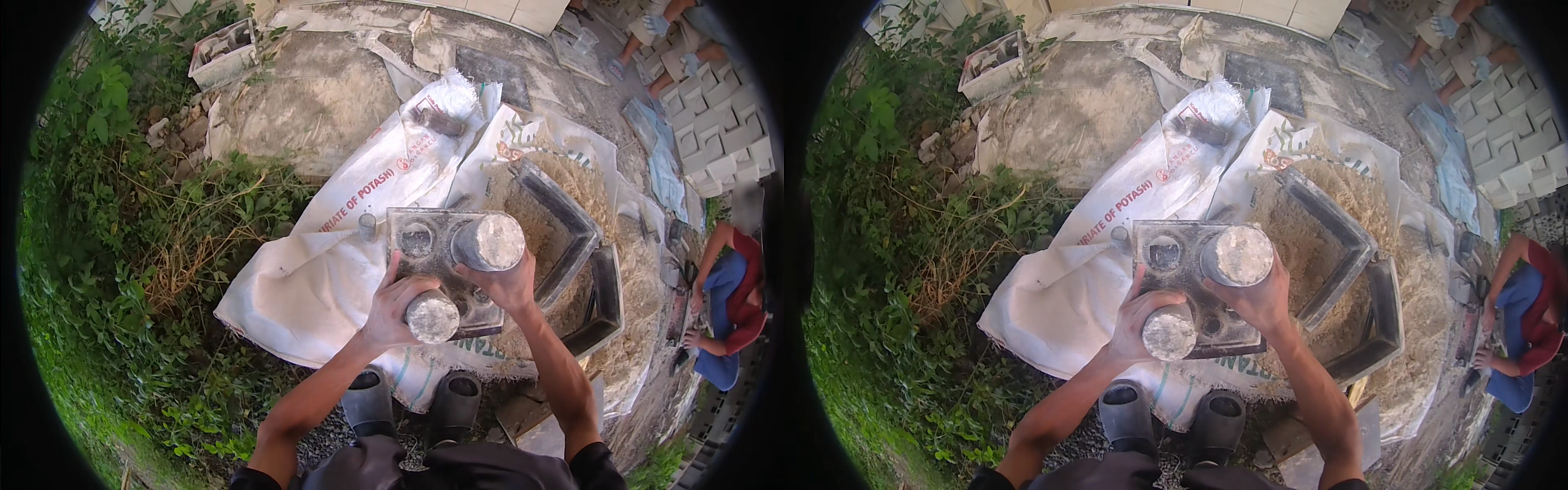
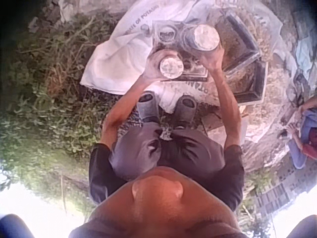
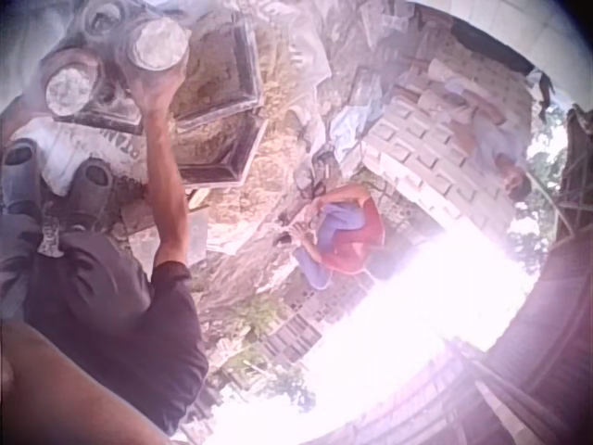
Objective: The person cleans and clears debris from a metal mold containing cylindrical forms, then fits a large L-shaped frame over it and clears sand from the base area using their hands and a small scraper tool.
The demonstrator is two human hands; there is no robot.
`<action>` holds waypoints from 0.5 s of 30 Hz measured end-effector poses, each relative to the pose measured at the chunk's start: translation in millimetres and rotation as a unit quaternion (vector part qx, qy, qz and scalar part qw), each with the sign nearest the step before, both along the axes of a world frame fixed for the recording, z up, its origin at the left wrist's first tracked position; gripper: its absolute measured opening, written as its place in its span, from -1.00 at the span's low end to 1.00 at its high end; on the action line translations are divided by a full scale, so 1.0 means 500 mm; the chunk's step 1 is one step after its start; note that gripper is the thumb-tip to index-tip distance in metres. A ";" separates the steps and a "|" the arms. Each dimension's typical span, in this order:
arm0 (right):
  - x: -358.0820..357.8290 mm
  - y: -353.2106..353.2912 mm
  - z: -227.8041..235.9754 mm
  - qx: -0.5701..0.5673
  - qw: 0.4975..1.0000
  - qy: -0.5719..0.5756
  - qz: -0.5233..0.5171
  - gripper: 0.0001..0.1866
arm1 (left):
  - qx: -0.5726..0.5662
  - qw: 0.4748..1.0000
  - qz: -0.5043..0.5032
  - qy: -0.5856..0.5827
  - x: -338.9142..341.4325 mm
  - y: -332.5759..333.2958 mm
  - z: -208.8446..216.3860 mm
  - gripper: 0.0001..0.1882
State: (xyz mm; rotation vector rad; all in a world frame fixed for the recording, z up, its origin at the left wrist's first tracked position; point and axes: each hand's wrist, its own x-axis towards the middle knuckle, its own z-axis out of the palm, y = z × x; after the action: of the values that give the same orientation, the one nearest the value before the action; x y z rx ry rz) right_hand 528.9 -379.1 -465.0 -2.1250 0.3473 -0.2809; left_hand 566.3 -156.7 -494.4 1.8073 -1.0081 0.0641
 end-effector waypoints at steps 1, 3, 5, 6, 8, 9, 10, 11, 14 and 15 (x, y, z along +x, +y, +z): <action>0.016 0.017 0.024 0.006 1.000 -0.012 0.010 -0.24 | -0.006 1.000 0.015 -0.006 0.006 0.010 0.009 -0.39; 0.046 0.033 0.037 -0.025 0.998 -0.028 0.043 -0.22 | -0.011 0.999 0.032 -0.022 0.017 0.027 0.008 -0.40; 0.071 0.040 0.025 -0.061 0.996 -0.040 0.053 -0.21 | -0.019 0.998 0.053 -0.040 0.031 0.040 0.011 -0.43; 0.086 0.050 0.019 -0.089 0.992 -0.051 0.068 -0.20 | -0.016 0.997 0.055 -0.043 0.035 0.050 0.008 -0.43; 0.106 0.069 0.011 -0.080 0.992 -0.065 0.072 -0.19 | -0.027 0.997 0.074 -0.002 0.045 0.072 -0.013 -0.44; 0.117 0.074 0.007 -0.085 0.992 -0.058 0.078 -0.18 | -0.040 0.997 0.071 0.008 0.052 0.076 -0.022 -0.45; 0.127 0.080 0.003 -0.090 0.991 -0.050 0.083 -0.18 | -0.039 0.996 0.076 0.006 0.055 0.083 -0.029 -0.45; 0.134 0.086 -0.002 -0.089 0.991 -0.053 0.088 -0.18 | -0.032 0.997 0.073 0.009 0.054 0.090 -0.036 -0.44; 0.131 0.084 -0.011 -0.085 0.989 -0.055 0.106 -0.19 | -0.018 0.997 0.068 0.022 0.054 0.088 -0.045 -0.44; 0.128 0.081 -0.014 -0.075 0.991 -0.048 0.100 -0.18 | -0.026 0.997 0.065 0.019 0.055 0.084 -0.042 -0.44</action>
State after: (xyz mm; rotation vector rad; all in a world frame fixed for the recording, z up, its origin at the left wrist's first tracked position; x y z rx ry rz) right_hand 592.9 -338.7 -471.9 -2.2634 0.0575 -0.3000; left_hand 593.7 -114.7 -515.6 1.8172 -0.8545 0.1346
